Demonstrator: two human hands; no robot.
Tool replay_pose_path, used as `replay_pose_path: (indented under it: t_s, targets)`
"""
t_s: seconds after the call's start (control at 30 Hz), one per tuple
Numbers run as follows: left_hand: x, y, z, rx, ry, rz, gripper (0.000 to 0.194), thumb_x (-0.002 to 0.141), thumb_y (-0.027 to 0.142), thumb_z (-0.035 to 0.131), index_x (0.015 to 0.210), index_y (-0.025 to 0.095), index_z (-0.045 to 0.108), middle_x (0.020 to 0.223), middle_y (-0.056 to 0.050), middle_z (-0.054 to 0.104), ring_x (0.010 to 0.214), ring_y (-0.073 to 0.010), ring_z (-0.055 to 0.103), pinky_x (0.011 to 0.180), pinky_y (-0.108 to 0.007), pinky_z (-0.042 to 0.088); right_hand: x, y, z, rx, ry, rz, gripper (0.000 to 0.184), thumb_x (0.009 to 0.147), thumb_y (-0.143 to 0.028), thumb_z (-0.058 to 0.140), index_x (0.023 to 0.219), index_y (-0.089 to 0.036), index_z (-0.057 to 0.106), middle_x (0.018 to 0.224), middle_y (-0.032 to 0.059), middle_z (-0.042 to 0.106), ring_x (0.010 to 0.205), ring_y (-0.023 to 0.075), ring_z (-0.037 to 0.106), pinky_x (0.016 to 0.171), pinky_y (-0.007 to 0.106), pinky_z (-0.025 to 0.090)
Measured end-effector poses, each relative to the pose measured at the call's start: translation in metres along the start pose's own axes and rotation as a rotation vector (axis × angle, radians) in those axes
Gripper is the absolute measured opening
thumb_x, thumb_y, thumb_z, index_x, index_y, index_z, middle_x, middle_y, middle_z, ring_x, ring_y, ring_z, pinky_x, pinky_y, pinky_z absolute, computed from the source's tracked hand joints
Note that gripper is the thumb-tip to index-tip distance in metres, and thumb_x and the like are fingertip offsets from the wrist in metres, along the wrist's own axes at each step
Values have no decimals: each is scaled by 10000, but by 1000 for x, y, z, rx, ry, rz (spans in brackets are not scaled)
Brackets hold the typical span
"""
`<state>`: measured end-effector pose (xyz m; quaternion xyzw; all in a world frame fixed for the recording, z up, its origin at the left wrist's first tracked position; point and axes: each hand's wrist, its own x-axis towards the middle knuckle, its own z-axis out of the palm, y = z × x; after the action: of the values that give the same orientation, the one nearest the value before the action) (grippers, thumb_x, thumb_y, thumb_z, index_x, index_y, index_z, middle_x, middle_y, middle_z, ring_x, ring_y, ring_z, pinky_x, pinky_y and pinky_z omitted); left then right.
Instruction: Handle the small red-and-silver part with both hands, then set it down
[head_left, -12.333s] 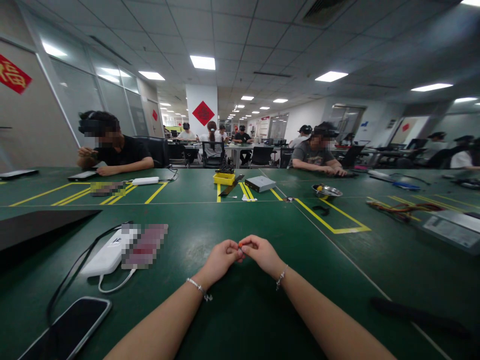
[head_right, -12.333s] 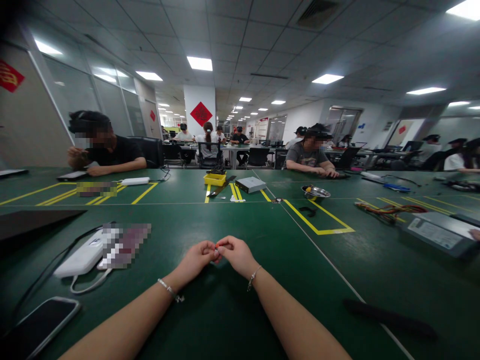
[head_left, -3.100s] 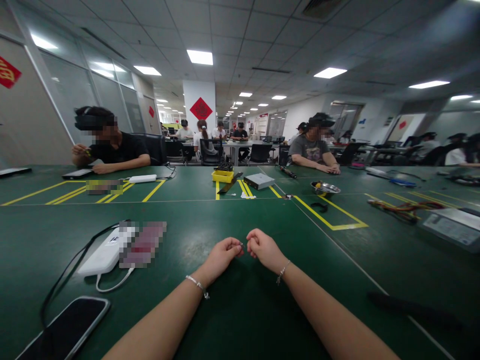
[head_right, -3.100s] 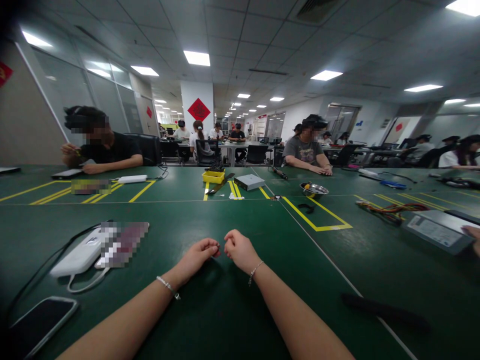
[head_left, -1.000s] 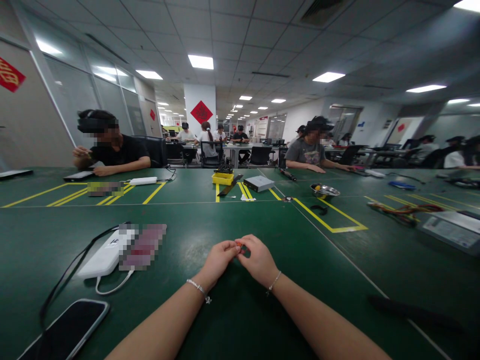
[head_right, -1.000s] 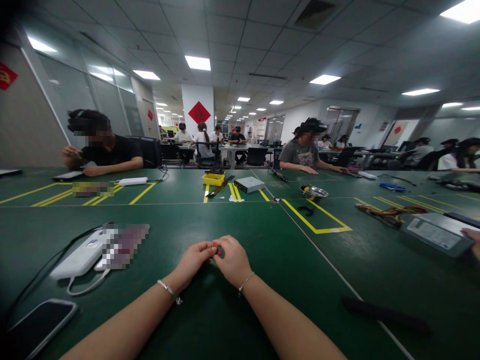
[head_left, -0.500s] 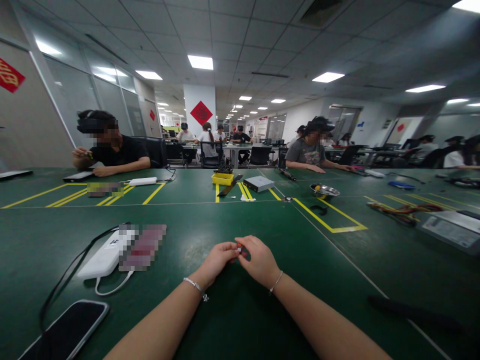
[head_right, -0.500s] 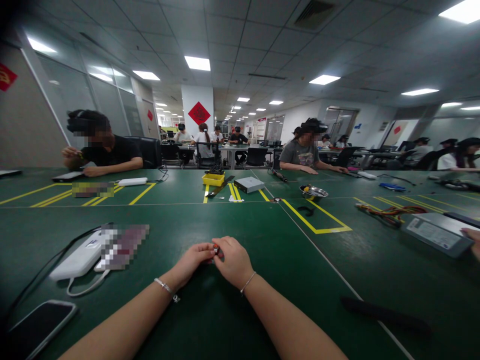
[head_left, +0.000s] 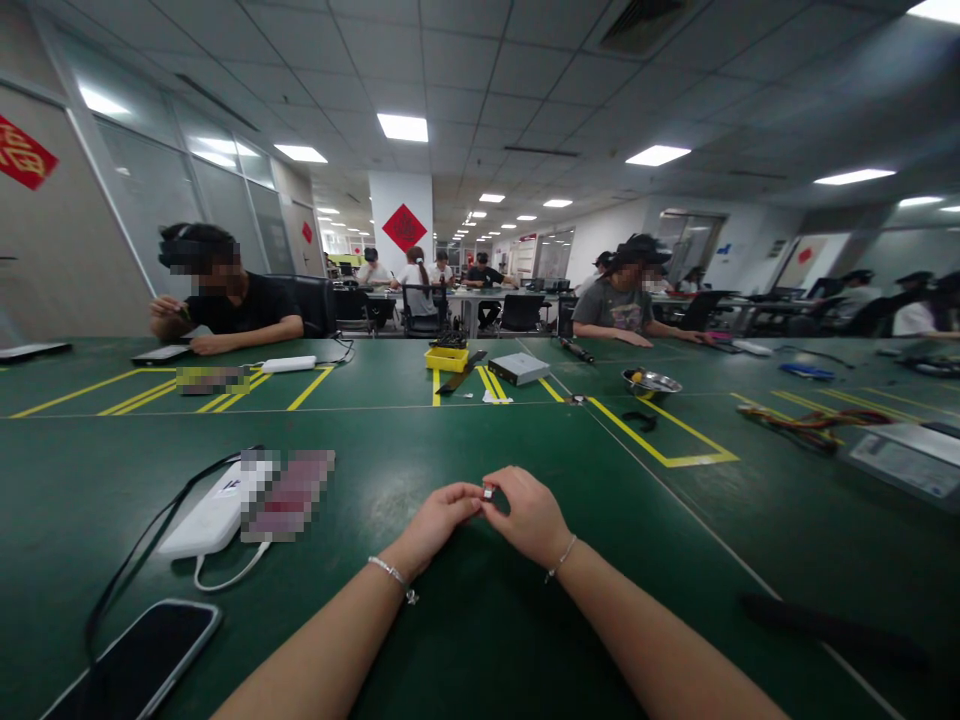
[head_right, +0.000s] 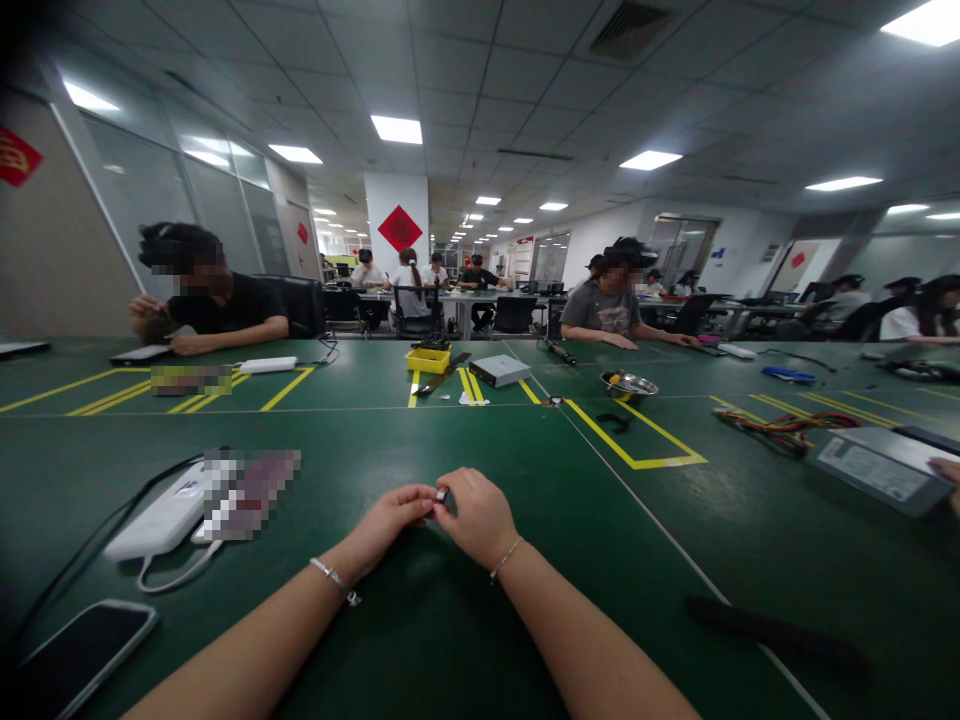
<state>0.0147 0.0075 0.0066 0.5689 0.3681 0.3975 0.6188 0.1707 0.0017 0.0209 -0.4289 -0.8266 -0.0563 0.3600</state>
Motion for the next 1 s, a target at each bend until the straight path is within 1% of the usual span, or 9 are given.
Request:
replay_pose_path:
  t_s: [0.1,0.17,0.23,0.3,0.47,0.6,0.73,0.9,1.0]
  targets:
    - [0,1,-1,158,32,-14,250,721,274,477,927,147,539,859,-58,633,773,-138,562,693,-248,398,2,28,-14,-136,50,159,207,730,-246,467,911,-170,534,851,66,578,822,178,512,736,300,398]
    - [-2,2,-2,406,58,18,236,727,275,460,915,163,548,859,-56,633,784,-155,563,707,-270,398,0,57,-29,-253,50,347,240,747,-284,438,934,-167,533,877,73,581,842,187,516,739,305,399]
    - [-5,4,-4,698,79,99,213,730,278,454,885,195,575,880,-45,627,828,-172,550,742,-288,384,-7,88,-44,-354,4,550,271,758,-322,414,946,-171,538,890,77,588,851,195,523,736,304,400]
    - [-7,4,-5,892,96,147,217,737,274,445,890,214,586,910,-42,615,875,-181,533,776,-294,371,-19,118,-58,-424,-68,736,290,756,-342,412,952,-178,550,897,83,596,852,205,531,727,305,402]
    - [-6,-2,-5,1053,121,169,240,745,247,422,923,220,581,945,-47,594,916,-185,510,812,-303,365,-50,165,-75,-470,-178,1062,326,723,-369,431,961,-198,576,944,103,593,879,240,533,705,337,417]
    - [-4,-6,-4,1084,127,183,234,746,244,418,909,218,584,923,-45,597,907,-184,510,810,-302,366,-59,174,-73,-450,-190,1209,333,696,-417,425,922,-246,599,1005,105,566,938,286,508,721,427,403]
    - [-6,-4,-2,1093,118,185,234,751,243,412,910,217,581,926,-44,595,914,-182,505,815,-297,360,-58,173,-70,-445,-162,1264,409,682,-467,399,975,-249,583,1081,117,528,997,345,454,773,552,324]
    - [-8,1,0,1153,99,174,227,760,224,403,914,222,570,934,-39,592,912,-179,506,802,-293,361,-58,170,-70,-425,-125,1284,487,721,-476,329,1052,-200,555,1118,142,505,1023,360,427,801,556,306]
    - [-10,6,0,1318,85,205,218,778,194,377,887,207,565,882,-54,600,860,-187,519,775,-317,355,-54,164,-69,-471,-70,1209,505,741,-434,324,1118,-152,506,1168,151,472,1058,352,398,826,550,298]
